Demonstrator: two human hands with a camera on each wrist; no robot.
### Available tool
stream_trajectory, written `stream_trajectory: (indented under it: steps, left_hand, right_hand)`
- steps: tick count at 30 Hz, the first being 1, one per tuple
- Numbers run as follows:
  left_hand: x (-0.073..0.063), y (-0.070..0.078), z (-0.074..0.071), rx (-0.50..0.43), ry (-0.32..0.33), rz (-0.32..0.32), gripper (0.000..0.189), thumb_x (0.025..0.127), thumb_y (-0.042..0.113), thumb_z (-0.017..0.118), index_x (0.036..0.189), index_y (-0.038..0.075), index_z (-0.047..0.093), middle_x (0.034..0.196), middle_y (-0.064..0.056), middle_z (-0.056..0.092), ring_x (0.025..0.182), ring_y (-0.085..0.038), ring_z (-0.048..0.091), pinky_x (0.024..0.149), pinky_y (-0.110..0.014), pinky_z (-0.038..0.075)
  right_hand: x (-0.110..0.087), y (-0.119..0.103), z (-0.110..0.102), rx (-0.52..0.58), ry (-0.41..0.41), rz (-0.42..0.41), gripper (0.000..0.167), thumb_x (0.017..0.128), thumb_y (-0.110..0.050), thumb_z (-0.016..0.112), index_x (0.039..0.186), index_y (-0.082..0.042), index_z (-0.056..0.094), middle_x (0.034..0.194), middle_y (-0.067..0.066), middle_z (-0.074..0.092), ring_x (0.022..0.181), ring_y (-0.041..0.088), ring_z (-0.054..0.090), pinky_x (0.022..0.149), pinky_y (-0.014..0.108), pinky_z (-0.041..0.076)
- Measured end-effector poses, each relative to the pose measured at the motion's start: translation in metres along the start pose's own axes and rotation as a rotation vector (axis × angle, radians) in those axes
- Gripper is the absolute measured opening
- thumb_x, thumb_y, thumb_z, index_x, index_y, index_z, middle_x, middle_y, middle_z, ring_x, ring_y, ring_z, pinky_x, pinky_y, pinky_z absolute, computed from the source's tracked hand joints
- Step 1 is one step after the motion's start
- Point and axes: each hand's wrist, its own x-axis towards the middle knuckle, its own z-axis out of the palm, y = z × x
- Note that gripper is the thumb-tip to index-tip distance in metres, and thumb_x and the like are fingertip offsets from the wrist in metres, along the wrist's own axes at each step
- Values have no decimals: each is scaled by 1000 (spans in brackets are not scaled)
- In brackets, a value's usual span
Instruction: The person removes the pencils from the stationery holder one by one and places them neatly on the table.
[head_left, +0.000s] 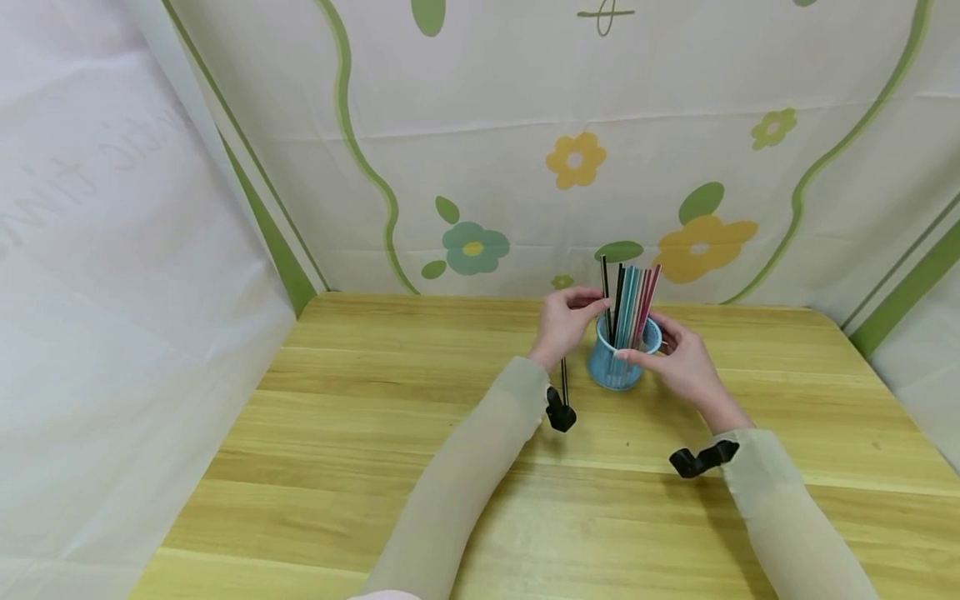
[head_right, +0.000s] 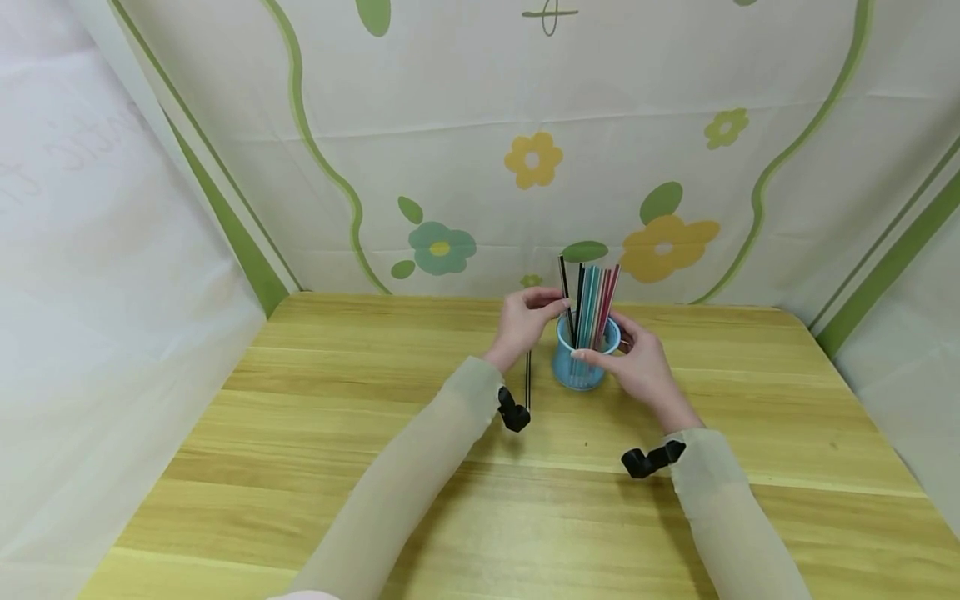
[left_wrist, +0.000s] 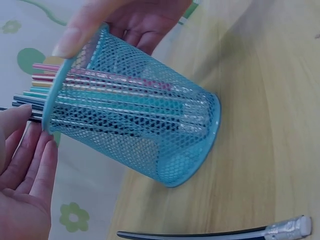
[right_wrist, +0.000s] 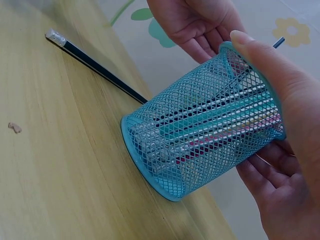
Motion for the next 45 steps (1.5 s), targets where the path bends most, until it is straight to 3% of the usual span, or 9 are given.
stream_trajectory:
  steps: [8, 15, 24, 31, 40, 45]
  left_hand:
    - [3, 9, -5, -48, 52, 53, 19, 91, 22, 81, 107, 12, 79, 94, 10, 72, 87, -5, 67, 76, -21, 58]
    - [6, 16, -11, -97, 90, 68, 19, 91, 22, 80, 107, 12, 78, 95, 9, 73, 86, -7, 69, 76, -22, 59]
    - [10, 34, -24, -204, 136, 127, 20, 90, 15, 81, 106, 3, 77, 95, 0, 75, 85, -18, 73, 78, -26, 60]
    - [12, 45, -39, -277, 171, 157, 20, 91, 12, 80, 106, 1, 76, 96, -5, 75, 89, -33, 73, 80, -34, 62]
    - [10, 47, -54, -301, 183, 132, 19, 90, 9, 80, 106, 1, 76, 96, -7, 74, 81, -22, 74, 78, -35, 62]
    - [8, 48, -62, -266, 188, 145, 19, 90, 9, 80, 107, 1, 76, 97, -7, 73, 81, -22, 73, 77, -32, 62]
  right_hand:
    - [-1, -1, -1, 2, -2, 11, 93, 88, -37, 83, 159, -6, 31, 152, 21, 45, 133, 39, 49, 99, 16, 46]
    - [-1, -2, 0, 4, -3, 10, 94, 88, -37, 83, 159, -4, 31, 152, 21, 45, 133, 39, 49, 95, 11, 45]
    - [0, -2, -1, -14, -7, -2, 94, 87, -37, 83, 159, -5, 32, 151, 22, 45, 132, 40, 50, 101, 21, 48]
    - [0, 1, 0, -1, -2, -18, 93, 87, -34, 85, 158, -3, 33, 150, 23, 46, 132, 41, 50, 96, 12, 46]
    - [0, 1, -1, -20, -11, -1, 95, 87, -37, 84, 159, -3, 31, 151, 23, 44, 134, 40, 48, 105, 27, 46]
    - [0, 1, -2, -19, -11, 3, 96, 87, -36, 84, 159, -3, 30, 152, 23, 44, 134, 40, 48, 104, 23, 45]
